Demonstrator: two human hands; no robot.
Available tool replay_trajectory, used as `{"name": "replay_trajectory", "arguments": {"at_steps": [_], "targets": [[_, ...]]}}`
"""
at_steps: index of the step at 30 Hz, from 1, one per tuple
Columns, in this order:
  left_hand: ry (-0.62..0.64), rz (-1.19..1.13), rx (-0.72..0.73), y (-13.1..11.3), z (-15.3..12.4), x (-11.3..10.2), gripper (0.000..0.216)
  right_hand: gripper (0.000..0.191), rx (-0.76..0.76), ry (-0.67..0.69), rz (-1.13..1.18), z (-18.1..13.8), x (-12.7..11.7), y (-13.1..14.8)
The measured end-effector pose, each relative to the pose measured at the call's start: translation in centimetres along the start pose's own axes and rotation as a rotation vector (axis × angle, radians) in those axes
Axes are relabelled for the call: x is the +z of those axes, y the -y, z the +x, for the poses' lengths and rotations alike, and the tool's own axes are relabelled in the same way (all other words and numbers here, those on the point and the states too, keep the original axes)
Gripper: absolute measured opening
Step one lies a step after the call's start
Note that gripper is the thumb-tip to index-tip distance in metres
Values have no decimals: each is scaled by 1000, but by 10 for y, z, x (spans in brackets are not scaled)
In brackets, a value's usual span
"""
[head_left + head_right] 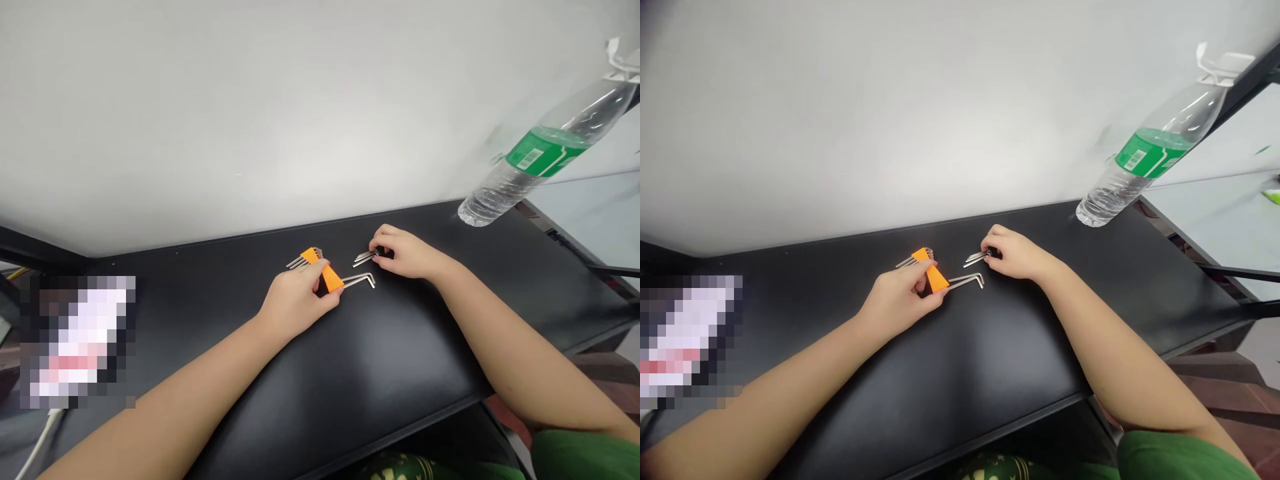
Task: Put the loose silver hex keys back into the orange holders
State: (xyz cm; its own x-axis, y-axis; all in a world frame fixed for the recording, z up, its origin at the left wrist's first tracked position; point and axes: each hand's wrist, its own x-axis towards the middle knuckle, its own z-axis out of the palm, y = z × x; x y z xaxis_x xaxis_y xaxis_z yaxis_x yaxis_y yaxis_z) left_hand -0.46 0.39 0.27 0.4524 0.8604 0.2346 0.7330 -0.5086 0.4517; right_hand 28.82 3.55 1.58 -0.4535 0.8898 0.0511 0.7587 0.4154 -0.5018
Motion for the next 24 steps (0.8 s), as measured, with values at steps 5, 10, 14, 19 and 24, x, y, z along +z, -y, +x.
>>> {"name": "replay_trajectory", "arguments": {"at_steps": [5, 10, 14, 19, 24], "targets": [[-23, -16, 1, 2, 0, 0, 40, 6, -19, 62, -14, -1, 3, 15], [-34, -20, 7, 2, 0, 2, 43, 17, -105, 109, 8, -2, 7, 25], [-37, -23, 7, 1, 0, 2, 40, 23, -161, 98, 14, -4, 7, 29], [-56, -33, 27, 0, 0, 1, 37, 8, -154, 62, -50, -11, -1, 43], [-113, -74, 43, -2, 0, 1, 41, 7, -171, 219, -152, -13, 1, 65]]}}
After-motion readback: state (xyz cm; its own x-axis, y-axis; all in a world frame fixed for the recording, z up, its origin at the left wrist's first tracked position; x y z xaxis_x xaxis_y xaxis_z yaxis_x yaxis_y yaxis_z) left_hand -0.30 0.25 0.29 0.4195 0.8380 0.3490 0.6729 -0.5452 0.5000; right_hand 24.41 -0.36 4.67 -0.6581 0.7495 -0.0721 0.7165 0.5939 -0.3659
